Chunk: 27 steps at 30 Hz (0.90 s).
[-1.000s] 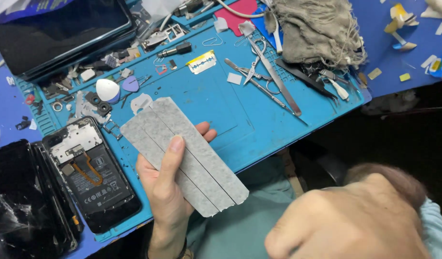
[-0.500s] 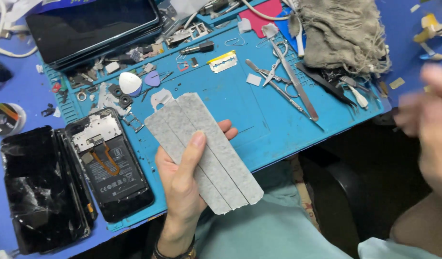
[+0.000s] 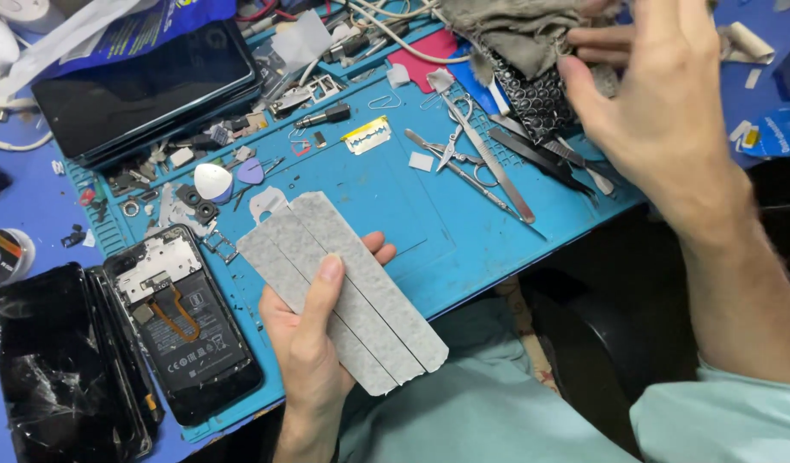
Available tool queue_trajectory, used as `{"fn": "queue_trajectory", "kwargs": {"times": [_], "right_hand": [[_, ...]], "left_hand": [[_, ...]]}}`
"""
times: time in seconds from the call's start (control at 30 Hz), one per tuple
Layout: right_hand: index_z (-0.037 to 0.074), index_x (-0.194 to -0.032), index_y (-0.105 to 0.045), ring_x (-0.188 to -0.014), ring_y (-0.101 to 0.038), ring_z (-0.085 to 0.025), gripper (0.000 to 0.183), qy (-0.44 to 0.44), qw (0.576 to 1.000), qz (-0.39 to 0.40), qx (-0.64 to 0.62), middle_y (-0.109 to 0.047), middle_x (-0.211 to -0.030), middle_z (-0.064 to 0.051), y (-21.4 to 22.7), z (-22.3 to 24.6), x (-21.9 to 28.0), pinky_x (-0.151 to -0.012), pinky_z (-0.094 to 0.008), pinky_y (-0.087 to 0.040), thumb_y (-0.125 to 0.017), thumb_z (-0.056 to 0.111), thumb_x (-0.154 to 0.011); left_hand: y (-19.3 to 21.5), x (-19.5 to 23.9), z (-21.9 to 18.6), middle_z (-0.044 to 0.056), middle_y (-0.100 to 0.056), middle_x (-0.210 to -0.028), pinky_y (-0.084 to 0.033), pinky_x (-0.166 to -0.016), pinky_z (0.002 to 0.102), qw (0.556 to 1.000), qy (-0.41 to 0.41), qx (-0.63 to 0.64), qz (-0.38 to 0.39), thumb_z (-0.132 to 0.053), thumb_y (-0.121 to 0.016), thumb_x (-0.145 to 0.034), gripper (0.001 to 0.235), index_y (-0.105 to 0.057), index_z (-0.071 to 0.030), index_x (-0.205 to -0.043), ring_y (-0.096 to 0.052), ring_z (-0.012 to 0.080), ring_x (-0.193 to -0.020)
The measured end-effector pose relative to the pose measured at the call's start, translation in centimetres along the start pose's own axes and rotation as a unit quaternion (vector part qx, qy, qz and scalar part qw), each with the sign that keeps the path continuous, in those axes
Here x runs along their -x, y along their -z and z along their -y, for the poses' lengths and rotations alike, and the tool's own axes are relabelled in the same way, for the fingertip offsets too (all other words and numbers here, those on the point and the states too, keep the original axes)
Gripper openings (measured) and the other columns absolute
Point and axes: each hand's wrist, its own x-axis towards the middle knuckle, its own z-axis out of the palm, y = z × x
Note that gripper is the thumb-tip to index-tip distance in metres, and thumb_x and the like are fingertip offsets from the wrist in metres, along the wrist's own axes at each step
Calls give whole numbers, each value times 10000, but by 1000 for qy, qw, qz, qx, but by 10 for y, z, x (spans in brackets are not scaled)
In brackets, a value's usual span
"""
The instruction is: The person uses scissors to trim the edges of a folded gray material. They then use a metal pick tool to scrape and clean the edges of the material. The work is performed on a blue workbench with various tools and a disassembled phone visible.
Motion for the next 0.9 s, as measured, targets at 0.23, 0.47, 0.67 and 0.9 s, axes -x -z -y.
{"fn": "queue_trajectory", "kwargs": {"times": [0.23, 0.47, 0.67, 0.9], "right_hand": [[166, -1080, -806, -869, -689, -190, 60, -65, 970, 145, 185, -749, -1028, -8, 24, 9, 41, -763, -364, -466, -850, 195, -1053], [421, -1112, -706, -1019, -731, -124, 201, -52, 847, 237, 473, -749, -981, 169, 7, 17, 46, -711, -352, -606, -585, 581, -1101], [305, -882, -634, -918, -632, -160, 172, 37, 863, 197, 465, -675, -890, 122, -18, -45, 75, -927, -304, -474, -647, 368, -1041], [-109, -1144, -660, -1000, -616, -376, 58, -123, 977, 149, 94, -640, -1086, -254, 1, -88, 121, -944, -446, -461, -609, -100, -1171]], "left_hand": [[2, -2, -1, 336, -789, -1041, -652, -670, 451, 1000, -4, 15, 13, -196, -668, -893, 411, -659, 125, -1151, -814, 464, -912], [2, -2, -1, 335, -760, -1136, -644, -800, 467, 998, -19, 49, 47, -208, -681, -902, 483, -617, 103, -1266, -787, 475, -1010], [3, -2, -5, 251, -692, -1361, -623, -925, 397, 991, -60, 52, 107, -185, -661, -959, 492, -600, 73, -1374, -727, 387, -1200], [4, 0, -10, 215, -734, -1287, -667, -893, 408, 987, -63, -8, 145, -191, -662, -956, 422, -655, 62, -1294, -759, 320, -1151]]}}
